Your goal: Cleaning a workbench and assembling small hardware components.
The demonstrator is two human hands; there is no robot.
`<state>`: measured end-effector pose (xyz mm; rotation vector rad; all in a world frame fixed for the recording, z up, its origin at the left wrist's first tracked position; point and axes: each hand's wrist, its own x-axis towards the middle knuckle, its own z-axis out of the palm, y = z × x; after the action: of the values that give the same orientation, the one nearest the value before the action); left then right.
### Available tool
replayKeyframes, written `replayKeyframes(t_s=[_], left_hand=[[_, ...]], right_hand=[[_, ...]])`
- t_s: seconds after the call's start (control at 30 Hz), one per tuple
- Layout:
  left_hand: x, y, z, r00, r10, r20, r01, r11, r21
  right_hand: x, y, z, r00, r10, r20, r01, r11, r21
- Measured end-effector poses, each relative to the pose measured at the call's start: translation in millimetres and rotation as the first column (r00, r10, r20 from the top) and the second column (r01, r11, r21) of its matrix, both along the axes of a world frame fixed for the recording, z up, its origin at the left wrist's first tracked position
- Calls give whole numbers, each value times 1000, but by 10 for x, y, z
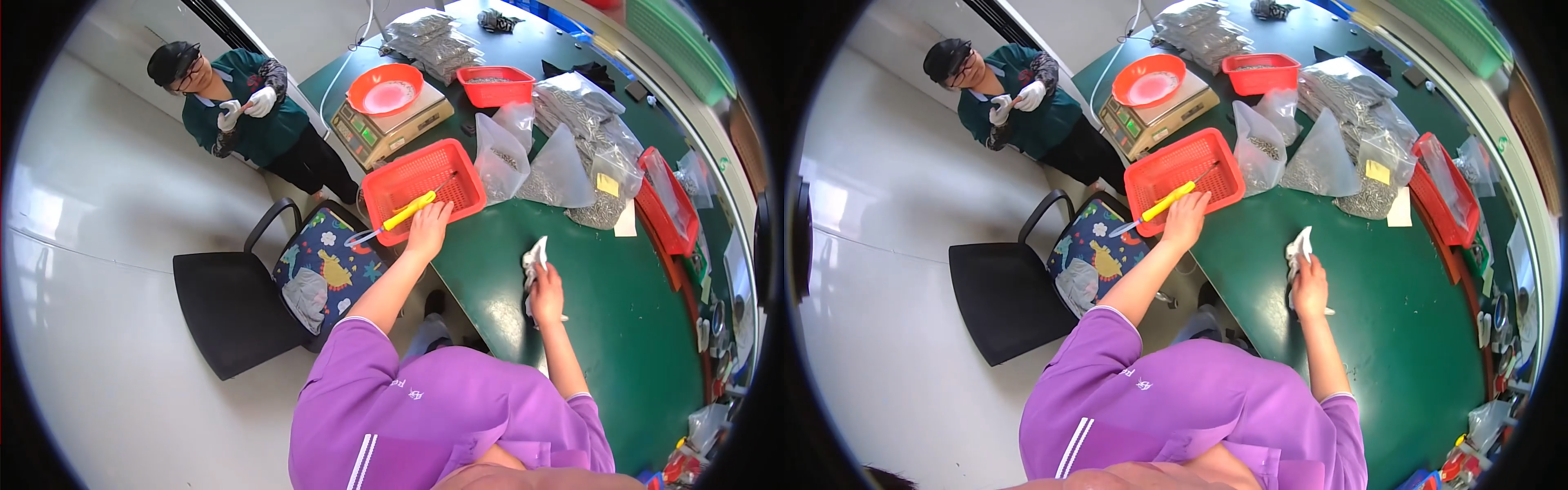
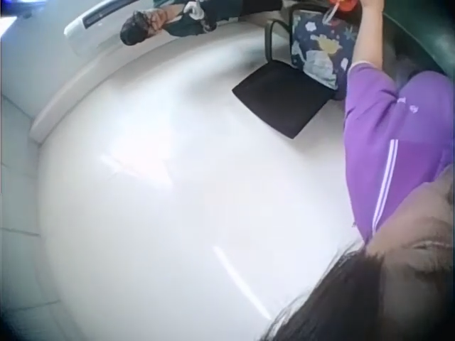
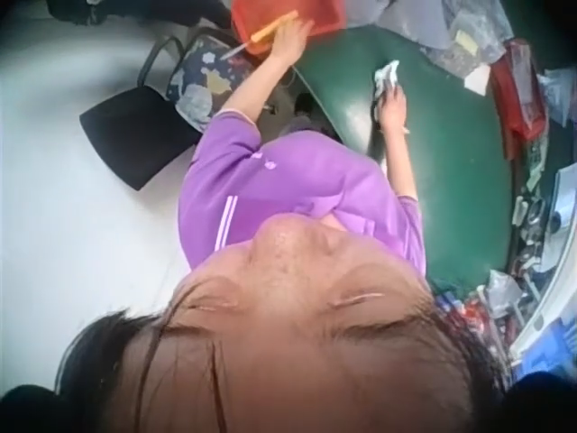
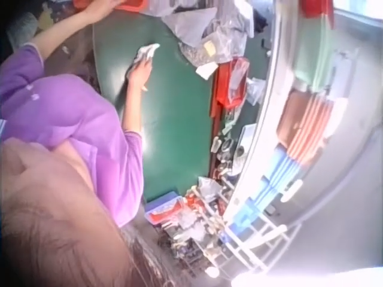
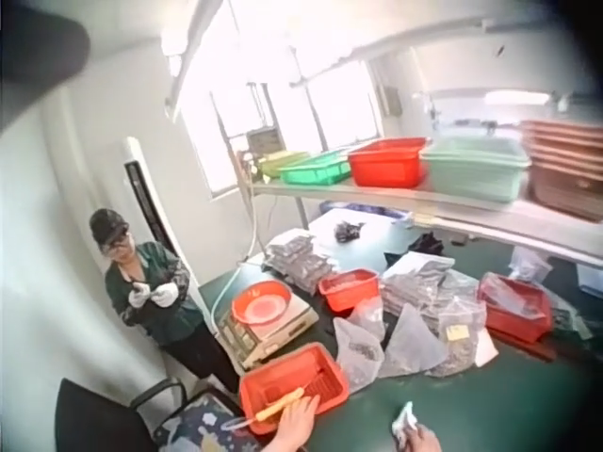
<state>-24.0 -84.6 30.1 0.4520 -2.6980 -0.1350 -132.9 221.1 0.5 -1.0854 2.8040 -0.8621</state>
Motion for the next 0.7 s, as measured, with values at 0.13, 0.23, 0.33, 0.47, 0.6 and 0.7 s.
replayKeyframes(t_s=[0.13,0.23,0.33,0.47,0.6,0.7], left_hand=[[280,8,-4,986,-167,-23,168,977,128],[446,37,180,965,-257,-53,262,938,229],[568,-44,544,941,-295,-166,332,895,298],[719,-595,920,916,104,-387,96,881,464],[845,-1529,897,665,648,-372,41,466,884],[954,-2124,1154,508,843,-175,310,10,951]], right_hand=[[7,-112,-281,999,44,-13,-41,981,189],[29,-159,-243,1000,21,21,-25,966,259],[77,-249,-169,999,-32,23,22,937,350],[106,-410,-34,993,-113,37,84,888,452],[154,-538,141,991,-128,50,86,860,503],[189,-637,225,986,-163,41,115,833,541]])
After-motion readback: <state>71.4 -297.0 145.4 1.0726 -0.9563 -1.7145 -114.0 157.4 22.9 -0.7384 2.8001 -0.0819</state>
